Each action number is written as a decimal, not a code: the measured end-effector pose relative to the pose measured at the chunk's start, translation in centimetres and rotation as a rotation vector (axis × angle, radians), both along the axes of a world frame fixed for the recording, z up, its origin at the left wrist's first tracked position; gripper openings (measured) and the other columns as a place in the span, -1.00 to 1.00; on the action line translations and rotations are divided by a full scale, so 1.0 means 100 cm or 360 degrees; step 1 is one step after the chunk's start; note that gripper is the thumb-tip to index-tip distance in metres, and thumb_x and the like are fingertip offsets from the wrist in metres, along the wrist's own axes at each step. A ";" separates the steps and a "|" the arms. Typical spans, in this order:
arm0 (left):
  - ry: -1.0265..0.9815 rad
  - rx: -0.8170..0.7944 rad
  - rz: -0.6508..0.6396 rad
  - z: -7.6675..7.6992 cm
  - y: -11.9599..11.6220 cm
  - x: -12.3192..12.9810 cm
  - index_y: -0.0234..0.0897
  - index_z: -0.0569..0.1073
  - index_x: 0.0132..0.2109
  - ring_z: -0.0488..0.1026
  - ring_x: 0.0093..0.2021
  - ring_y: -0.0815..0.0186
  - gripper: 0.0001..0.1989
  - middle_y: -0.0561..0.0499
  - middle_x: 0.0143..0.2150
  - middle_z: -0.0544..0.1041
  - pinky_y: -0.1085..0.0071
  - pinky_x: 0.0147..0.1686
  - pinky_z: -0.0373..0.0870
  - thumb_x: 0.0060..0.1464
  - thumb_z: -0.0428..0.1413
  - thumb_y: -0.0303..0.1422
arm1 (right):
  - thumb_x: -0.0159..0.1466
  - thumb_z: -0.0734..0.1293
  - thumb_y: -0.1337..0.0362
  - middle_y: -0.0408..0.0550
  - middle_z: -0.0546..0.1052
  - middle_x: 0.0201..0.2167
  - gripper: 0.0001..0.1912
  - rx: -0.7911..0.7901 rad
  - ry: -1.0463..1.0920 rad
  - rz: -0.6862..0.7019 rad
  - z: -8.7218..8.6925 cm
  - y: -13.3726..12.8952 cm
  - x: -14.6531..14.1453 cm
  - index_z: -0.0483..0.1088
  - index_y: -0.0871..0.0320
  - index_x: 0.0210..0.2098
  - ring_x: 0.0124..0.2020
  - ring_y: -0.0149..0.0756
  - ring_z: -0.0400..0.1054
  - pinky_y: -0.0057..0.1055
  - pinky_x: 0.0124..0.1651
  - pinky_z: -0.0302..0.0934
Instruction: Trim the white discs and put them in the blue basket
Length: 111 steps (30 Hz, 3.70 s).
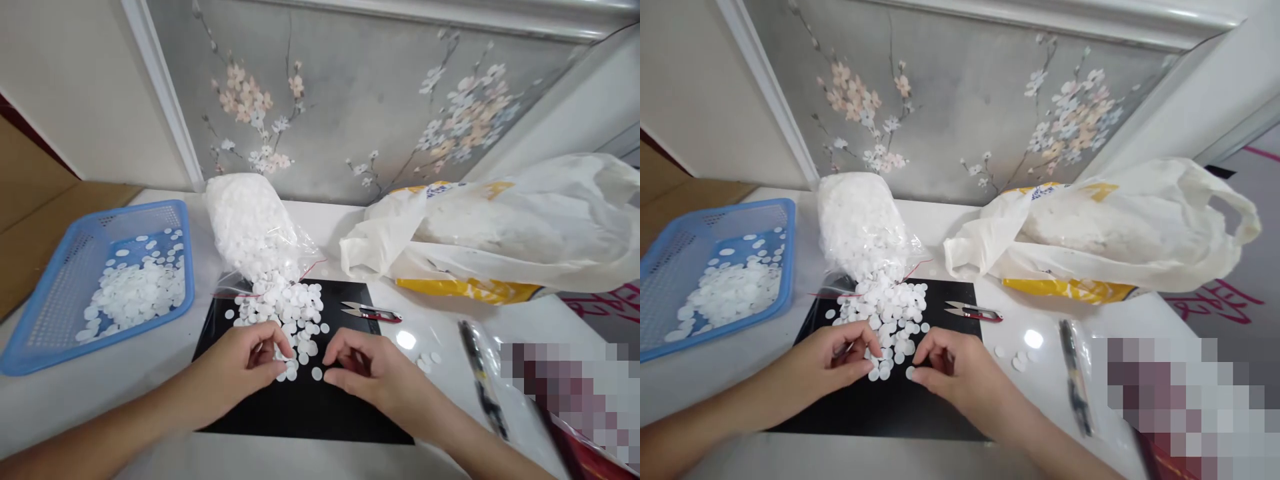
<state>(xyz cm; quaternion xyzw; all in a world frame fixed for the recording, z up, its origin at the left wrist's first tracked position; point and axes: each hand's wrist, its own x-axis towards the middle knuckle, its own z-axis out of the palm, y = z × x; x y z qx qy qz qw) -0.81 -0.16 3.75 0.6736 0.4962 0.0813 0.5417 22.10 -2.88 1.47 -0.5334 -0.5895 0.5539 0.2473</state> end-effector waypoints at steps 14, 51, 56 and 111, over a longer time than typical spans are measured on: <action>0.0321 0.1309 -0.0551 -0.028 -0.022 0.005 -0.27 0.43 -0.33 0.37 -0.40 0.28 -0.78 0.03 -0.42 0.48 0.38 -0.41 0.21 0.26 -0.05 -0.47 | 0.22 0.23 0.42 -0.16 0.44 -0.56 -0.84 0.0532 -0.0343 -0.0003 -0.016 -0.003 -0.013 0.31 0.13 -0.49 -0.58 -0.42 0.22 -0.50 -0.51 0.06; -0.0873 -0.0767 0.0749 -0.010 -0.001 0.011 -0.31 0.51 -0.12 0.57 -0.21 0.22 -0.71 -0.08 -0.24 0.62 0.38 -0.26 0.49 0.21 0.09 -0.17 | 0.12 0.31 0.56 -0.21 0.35 -0.49 -0.79 0.0595 -0.0340 -0.0013 -0.020 0.002 -0.012 0.35 0.12 -0.46 -0.53 -0.44 0.25 -0.53 -0.47 0.15; -0.0870 -0.0822 0.0745 -0.008 -0.003 0.010 -0.31 0.51 -0.12 0.57 -0.16 0.17 -0.71 -0.08 -0.23 0.62 0.31 -0.19 0.49 0.18 0.11 -0.17 | 0.17 0.36 0.33 -0.27 0.32 -0.59 -0.84 -0.0025 0.0145 -0.0177 -0.009 0.004 -0.009 0.28 0.12 -0.49 -0.58 -0.48 0.11 -0.53 -0.53 0.00; 0.0297 0.1844 -0.0596 -0.029 0.002 0.007 -0.27 0.49 -0.29 0.36 -0.51 0.32 -0.73 0.07 -0.52 0.40 0.42 -0.50 0.23 0.29 -0.07 -0.47 | 0.40 0.12 0.24 -0.23 0.35 -0.55 -0.81 0.0294 0.0079 -0.0054 -0.010 0.004 -0.011 0.28 0.10 -0.30 -0.56 -0.42 0.16 -0.49 -0.48 0.03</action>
